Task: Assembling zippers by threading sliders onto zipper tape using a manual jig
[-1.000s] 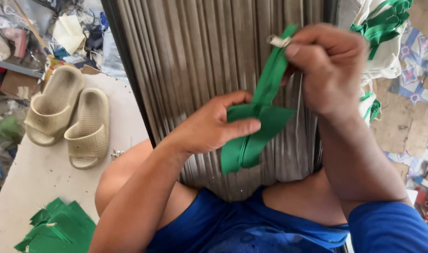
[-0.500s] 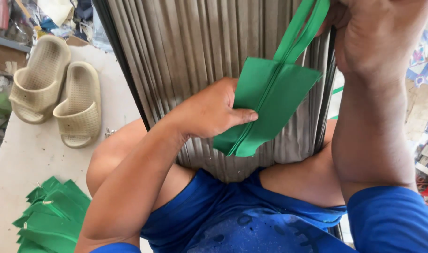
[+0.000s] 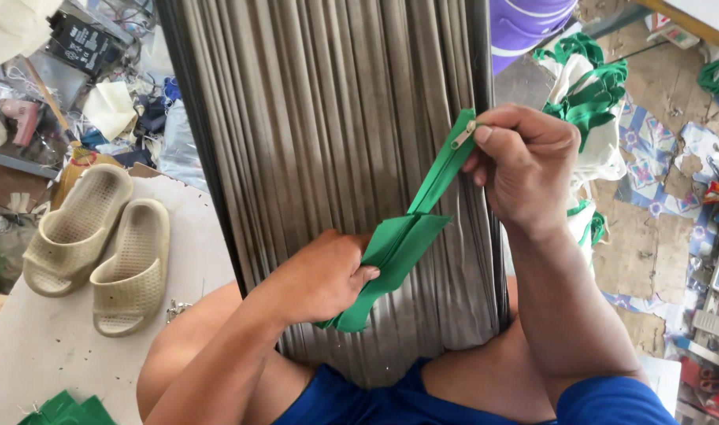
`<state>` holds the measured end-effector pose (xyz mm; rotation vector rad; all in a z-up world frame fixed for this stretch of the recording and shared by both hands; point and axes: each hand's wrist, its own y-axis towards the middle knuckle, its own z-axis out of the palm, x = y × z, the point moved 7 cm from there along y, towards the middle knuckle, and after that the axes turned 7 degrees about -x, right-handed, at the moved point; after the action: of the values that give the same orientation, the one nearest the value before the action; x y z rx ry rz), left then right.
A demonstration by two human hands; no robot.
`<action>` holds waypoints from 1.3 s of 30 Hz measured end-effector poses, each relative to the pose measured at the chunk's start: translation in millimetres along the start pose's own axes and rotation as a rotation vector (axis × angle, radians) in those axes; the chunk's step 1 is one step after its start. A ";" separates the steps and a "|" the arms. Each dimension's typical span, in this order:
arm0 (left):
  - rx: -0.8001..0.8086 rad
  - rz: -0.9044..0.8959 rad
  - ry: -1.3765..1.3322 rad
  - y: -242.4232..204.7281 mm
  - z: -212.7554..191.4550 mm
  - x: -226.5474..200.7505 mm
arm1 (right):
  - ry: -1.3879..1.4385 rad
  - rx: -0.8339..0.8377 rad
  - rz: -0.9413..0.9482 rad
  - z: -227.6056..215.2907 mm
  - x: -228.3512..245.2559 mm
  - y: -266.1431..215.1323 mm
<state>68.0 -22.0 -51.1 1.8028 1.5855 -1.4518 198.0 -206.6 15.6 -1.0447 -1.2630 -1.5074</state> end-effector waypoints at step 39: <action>-0.785 0.947 -0.222 -68.8 -46.1 -79.5 | -0.330 0.605 -0.415 85.9 79.7 -103.9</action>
<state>40.1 -6.3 59.2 1.4670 0.7745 -0.4559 82.7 -120.7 77.6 -0.6608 -2.1049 -1.1283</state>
